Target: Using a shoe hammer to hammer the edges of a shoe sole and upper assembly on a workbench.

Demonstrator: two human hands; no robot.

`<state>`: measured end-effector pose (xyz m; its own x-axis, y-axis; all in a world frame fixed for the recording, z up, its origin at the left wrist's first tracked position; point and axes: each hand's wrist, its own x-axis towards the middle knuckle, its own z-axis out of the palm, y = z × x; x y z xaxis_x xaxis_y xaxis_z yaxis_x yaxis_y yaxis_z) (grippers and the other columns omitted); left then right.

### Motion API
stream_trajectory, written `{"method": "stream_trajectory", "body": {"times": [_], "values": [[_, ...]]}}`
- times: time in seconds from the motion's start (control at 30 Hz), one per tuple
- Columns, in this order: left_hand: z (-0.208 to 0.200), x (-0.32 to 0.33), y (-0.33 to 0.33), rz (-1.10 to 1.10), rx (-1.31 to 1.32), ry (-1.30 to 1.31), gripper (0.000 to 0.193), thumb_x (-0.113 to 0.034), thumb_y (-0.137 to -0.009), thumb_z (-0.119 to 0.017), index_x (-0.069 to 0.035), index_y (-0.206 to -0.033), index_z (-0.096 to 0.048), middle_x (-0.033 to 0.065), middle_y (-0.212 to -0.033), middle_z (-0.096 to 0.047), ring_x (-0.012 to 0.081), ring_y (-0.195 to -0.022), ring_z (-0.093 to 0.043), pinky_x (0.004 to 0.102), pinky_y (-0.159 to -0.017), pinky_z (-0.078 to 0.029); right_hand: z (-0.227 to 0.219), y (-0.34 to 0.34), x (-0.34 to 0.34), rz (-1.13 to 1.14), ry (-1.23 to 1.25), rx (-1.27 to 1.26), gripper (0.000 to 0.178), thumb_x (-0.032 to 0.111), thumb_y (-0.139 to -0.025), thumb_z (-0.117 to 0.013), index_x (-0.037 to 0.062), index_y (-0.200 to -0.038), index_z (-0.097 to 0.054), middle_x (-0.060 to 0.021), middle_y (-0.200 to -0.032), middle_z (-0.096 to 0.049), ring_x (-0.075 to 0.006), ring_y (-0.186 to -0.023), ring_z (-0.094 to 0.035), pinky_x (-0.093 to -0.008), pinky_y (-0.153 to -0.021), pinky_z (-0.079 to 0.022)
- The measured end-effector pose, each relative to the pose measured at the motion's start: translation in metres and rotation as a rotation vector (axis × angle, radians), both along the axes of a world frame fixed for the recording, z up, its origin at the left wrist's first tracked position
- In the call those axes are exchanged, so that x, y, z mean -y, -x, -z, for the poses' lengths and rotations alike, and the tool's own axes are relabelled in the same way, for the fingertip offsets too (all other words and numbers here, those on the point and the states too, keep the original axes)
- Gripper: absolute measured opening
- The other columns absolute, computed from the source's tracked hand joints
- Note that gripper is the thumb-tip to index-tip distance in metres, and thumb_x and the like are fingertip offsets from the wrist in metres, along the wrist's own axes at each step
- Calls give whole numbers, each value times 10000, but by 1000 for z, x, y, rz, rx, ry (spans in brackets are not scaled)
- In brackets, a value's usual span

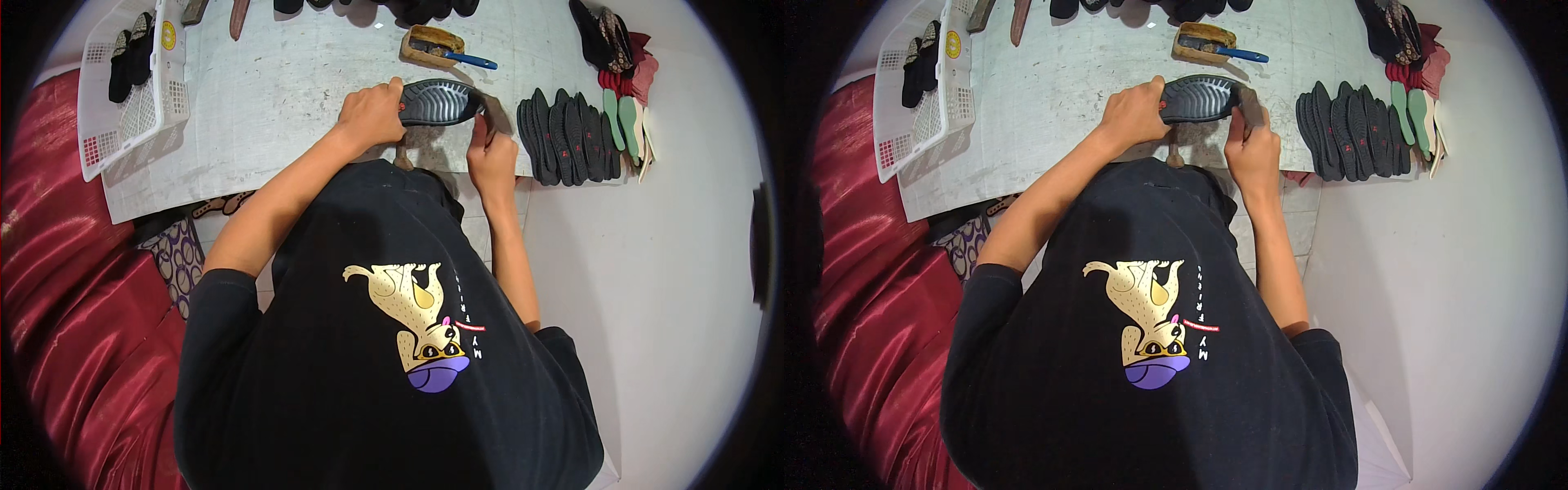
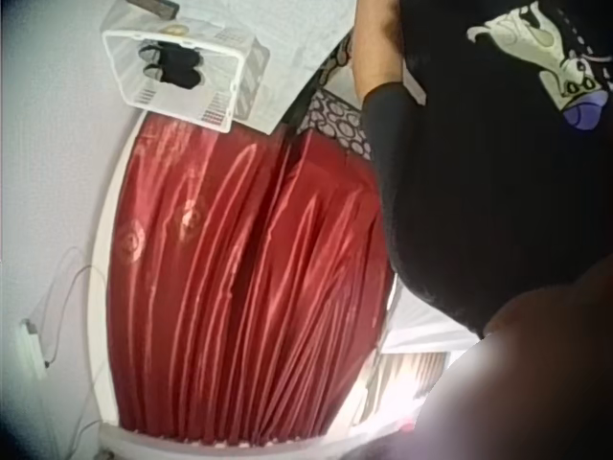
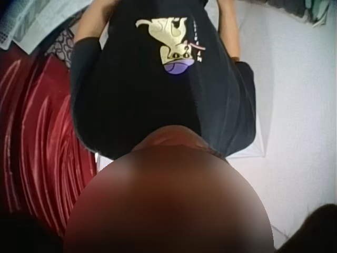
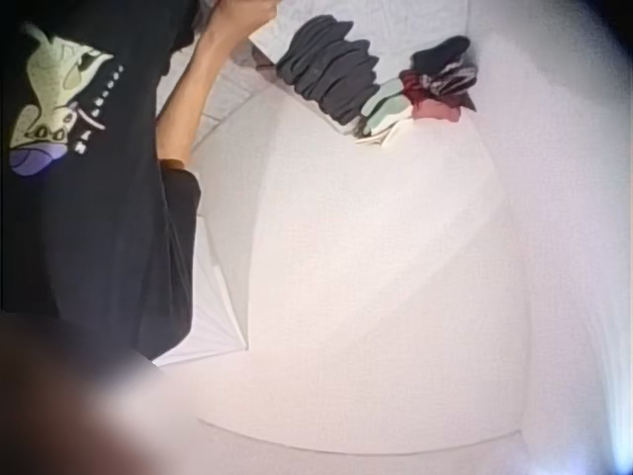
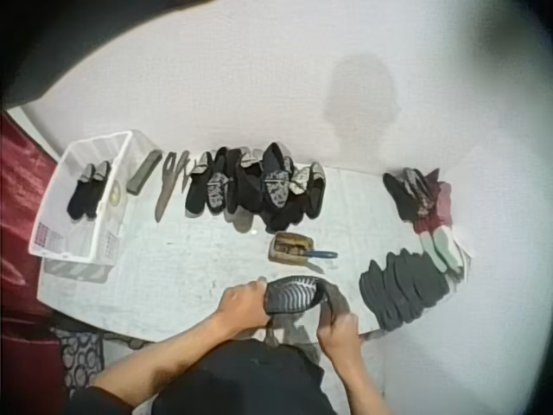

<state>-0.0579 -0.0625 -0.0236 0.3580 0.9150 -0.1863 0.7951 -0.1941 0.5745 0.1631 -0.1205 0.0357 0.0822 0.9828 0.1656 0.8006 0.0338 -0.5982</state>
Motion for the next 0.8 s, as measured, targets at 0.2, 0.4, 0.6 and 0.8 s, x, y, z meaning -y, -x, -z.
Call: {"method": "stream_trajectory", "body": {"times": [0.2, 0.4, 0.6, 0.8], "values": [[2, 6, 10, 5, 102, -98, 492, -281, -696, -833, -14, -1041, -606, 215, -944, -748, 439, -925, -741, 527, -787, -584, -4, -8, -4, -12, 162, 31, 238, 180, -1047, -645, -6, -1196, -653, -242, -702, -669, -493, -684, -687, -491, -600, -529], [12, 13, 18, -109, 129, -98, 485, -348, -700, -840, -42, -1016, -636, 186, -899, -736, 430, -872, -733, 518, -761, -578, -9, -7, -6, -29, -5, -126, 262, 203, -1066, -640, -17, -1206, -657, -234, -724, -647, -383, -609, -653, -440, -593, -494], [0, 1, -13, 95, 68, -361, 1204, -652, -608, -905, -71, -1576, -486, 170, -1330, -634, 354, -1210, -634, 500, -952, -511, -19, -9, -9, 8, 270, -30, 275, 212, -1077, -628, -15, -1229, -654, -222, -770, -683, -379, -648, -668, -423, -631, -515], [-12, -27, -84, 199, 9, -210, 854, -413, -701, -894, -26, -1397, -587, 155, -1212, -688, 354, -1143, -672, 503, -929, -531, -8, -10, -6, -26, -11, -137, 272, 191, -1066, -639, 20, -1278, -657, -223, -773, -683, -361, -648, -667, -427, -644, -514]]}}
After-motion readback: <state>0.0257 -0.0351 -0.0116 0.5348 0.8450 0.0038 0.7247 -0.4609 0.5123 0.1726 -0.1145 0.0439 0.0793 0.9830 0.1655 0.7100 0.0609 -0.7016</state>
